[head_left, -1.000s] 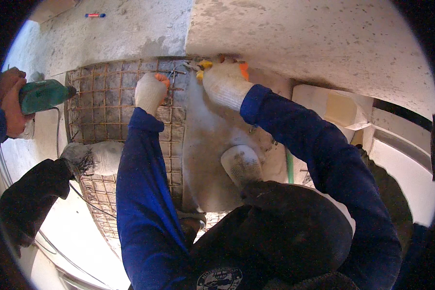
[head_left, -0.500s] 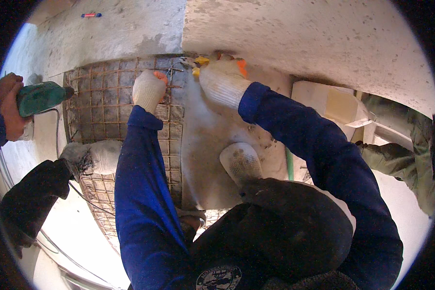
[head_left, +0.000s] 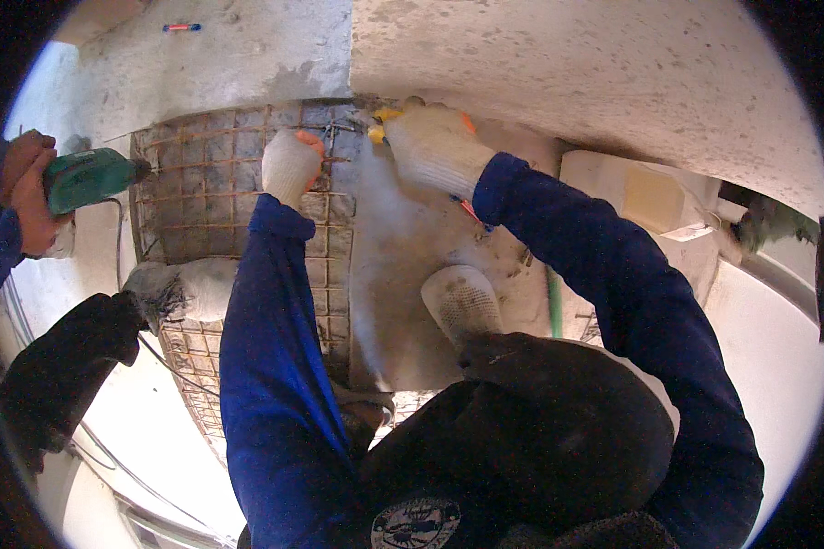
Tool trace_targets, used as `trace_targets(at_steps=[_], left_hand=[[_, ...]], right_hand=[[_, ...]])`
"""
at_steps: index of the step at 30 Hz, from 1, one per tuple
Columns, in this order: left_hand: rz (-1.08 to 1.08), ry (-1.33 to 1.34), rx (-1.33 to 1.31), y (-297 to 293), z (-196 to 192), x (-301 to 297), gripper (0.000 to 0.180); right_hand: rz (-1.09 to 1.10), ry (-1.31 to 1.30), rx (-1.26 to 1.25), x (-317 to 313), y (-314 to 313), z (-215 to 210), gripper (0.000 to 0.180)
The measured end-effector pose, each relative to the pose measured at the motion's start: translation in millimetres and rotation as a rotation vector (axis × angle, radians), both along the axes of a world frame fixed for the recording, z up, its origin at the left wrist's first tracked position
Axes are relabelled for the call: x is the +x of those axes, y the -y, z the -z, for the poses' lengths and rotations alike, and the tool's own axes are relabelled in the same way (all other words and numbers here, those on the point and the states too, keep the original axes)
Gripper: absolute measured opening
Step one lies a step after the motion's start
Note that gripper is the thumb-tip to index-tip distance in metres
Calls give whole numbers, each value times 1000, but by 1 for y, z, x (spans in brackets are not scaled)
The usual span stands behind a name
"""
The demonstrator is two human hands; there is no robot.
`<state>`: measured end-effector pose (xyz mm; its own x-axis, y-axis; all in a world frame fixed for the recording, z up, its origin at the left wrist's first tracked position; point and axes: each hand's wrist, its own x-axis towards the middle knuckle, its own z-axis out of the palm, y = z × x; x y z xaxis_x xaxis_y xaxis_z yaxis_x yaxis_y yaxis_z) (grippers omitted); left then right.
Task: The person uses wire cutters to cut a metal wire mesh laid on the floor. Another person uses a power drill nearby. The person cuts multiple sections of the mesh and removes the cut pieces.
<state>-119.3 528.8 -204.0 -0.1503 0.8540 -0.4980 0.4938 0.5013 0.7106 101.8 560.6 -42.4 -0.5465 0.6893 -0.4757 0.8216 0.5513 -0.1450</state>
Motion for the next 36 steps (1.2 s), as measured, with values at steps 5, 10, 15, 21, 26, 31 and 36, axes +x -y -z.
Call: trace_targets(at_steps=[5, 10, 15, 21, 26, 31, 36], left_hand=[[-142, 257, 381, -1, 73, 8, 14], [-281, 885, 124, 8, 63, 13, 11], [-414, 749, -51, 18, -12, 38, 13], [-351, 708, -4, 20, -46, 52, 15], [-472, 723, -44, 22, -51, 56, 14], [-512, 399, 12, 20, -68, 73, 15], [-421, 315, 0, 11, -69, 67, 15]], right_hand=[[35, -96, -71, 7, 24, 3, 22], [173, -166, -60, 3, 48, 17, 20], [214, -205, -283, 6, 44, 14, 22], [228, -361, -243, 12, 40, 12, 26], [236, -301, -307, 20, 24, 17, 27], [248, -329, -276, 14, 17, 8, 28], [184, -229, -217, 8, 14, 11, 28]])
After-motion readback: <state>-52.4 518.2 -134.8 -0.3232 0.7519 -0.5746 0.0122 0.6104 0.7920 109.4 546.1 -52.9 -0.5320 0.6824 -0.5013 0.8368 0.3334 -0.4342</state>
